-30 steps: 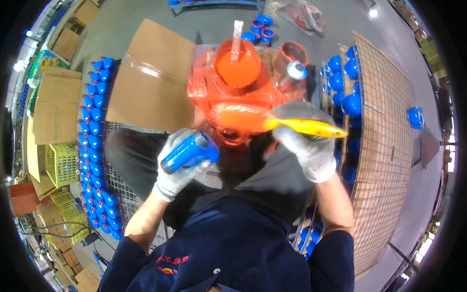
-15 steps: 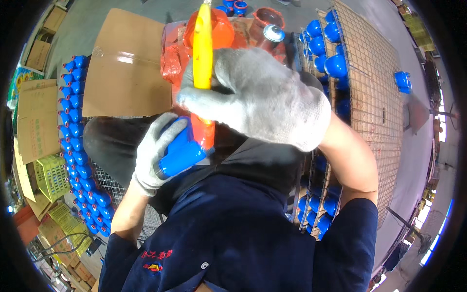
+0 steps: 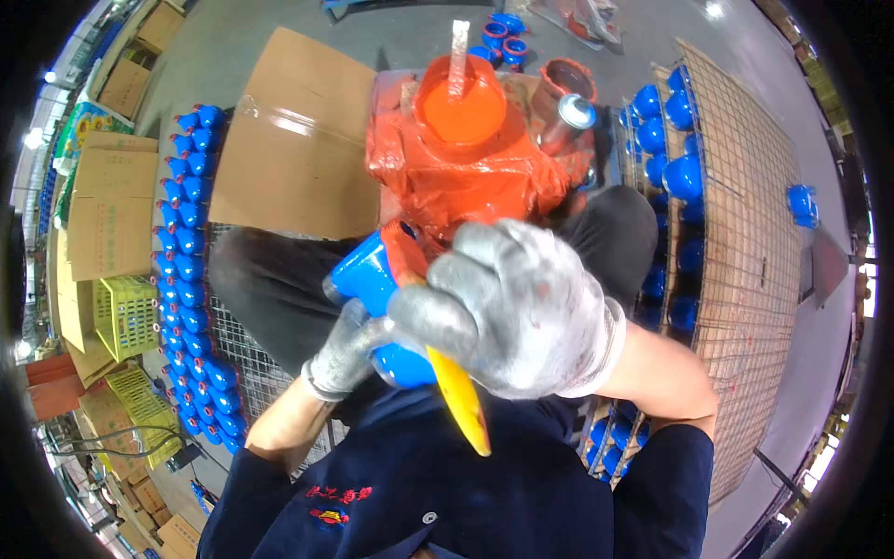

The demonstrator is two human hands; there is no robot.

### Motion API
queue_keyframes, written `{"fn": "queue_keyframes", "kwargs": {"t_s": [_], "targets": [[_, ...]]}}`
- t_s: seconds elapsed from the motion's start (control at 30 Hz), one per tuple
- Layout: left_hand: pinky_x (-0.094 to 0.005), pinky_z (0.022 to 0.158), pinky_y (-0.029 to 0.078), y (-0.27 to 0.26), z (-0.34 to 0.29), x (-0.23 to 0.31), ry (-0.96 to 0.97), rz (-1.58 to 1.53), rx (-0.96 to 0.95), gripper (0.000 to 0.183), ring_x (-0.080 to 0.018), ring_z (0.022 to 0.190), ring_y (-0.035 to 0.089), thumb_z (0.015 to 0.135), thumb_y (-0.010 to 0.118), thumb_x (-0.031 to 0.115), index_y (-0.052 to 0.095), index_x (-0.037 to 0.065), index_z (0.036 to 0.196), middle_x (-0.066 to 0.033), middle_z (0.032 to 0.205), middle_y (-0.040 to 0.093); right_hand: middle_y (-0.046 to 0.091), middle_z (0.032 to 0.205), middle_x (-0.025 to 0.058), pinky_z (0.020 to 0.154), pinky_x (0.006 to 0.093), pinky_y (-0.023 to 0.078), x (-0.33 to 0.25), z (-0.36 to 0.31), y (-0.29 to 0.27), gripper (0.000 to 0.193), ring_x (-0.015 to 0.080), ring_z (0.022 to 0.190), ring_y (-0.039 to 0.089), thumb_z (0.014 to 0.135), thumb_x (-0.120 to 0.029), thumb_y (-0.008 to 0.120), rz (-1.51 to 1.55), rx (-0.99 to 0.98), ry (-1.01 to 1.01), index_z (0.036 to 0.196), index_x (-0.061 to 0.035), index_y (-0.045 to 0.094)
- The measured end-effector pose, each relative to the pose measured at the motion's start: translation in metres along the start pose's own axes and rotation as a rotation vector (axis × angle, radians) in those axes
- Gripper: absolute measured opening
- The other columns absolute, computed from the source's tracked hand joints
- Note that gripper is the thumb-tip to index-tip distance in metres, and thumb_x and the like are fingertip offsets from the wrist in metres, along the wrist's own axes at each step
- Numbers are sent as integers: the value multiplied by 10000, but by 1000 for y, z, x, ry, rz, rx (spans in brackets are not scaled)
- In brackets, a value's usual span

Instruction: The person paints the threaded ends and openings of blue pipe fittings using a brush dipped in red paint and arranges them in rows on a metal rack.

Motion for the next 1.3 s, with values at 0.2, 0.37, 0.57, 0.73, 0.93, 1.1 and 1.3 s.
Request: {"fn": "queue_keyframes", "kwargs": {"t_s": [0.2, 0.37, 0.57, 0.73, 0.93, 1.1, 1.3], "targets": [[-613, 821, 597, 32, -5, 2, -137, -565, -308, 906, -493, 1166, 617, 886, 706, 591, 335, 110, 1557, -235, 1438, 508, 567, 801, -7, 595, 334, 466, 5, -9, -4, 300, 176, 677, 568, 695, -210, 755, 23, -53, -175, 982, -127, 726], [-562, 649, 637, 96, -22, 36, -249, -1143, -1125, 948, -582, 928, 667, 866, 696, 661, 402, 2, 1479, -320, 1383, 453, 656, 928, -2, 668, 359, 505, 46, -27, -25, 316, 220, 780, 628, 739, -202, 764, 237, -16, -173, 1053, -165, 764], [-475, 605, 656, 118, -47, 39, -410, -1298, -1360, 754, -482, 842, 720, 969, 641, 537, 468, -72, 1378, -322, 1192, 599, 671, 917, 85, 756, 372, 495, 117, -57, -10, 133, 249, 844, 634, 818, -192, 826, 1066, 67, 168, 871, -74, 794], [-472, 580, 645, 125, -60, 24, -574, -1311, -1548, 669, -447, 799, 723, 999, 597, 521, 526, -67, 1311, -309, 1091, 638, 629, 875, 84, 756, 364, 445, 137, -71, 16, 145, 224, 853, 575, 802, -216, 832, 1367, 269, 279, 791, -91, 759], [-444, 627, 653, 115, -40, 15, -679, -1180, -1331, 543, -403, 814, 752, 989, 664, 405, 595, -47, 1281, -281, 1125, 682, 683, 936, 84, 758, 334, 507, 125, -60, -21, 179, 218, 877, 642, 748, -65, 885, 1225, 199, 240, 879, -81, 764], [-440, 636, 629, 41, -2, 15, -178, -571, -146, 592, -391, 788, 727, 1025, 533, 508, 573, -2, 1323, -241, 1142, 687, 703, 949, 99, 763, 316, 520, 134, -61, -32, 186, 205, 875, 657, 795, -38, 832, 850, 197, 295, 968, -31, 764], [-463, 893, 569, -2, 24, 94, 170, -702, -161, 714, -375, 1102, 653, 955, 615, 554, 447, 98, 1478, -254, 1360, 565, 706, 983, 63, 846, 304, 530, 207, -100, 34, 194, 172, 1008, 671, 856, -1, 781, 816, 274, 783, 1048, -14, 759]]}}
Point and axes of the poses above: each hand's wrist, its own z-axis towards the middle knuckle, its own y-axis out of the palm, x = y × z, the point moved 9 cm from there along z, towards the middle knuckle
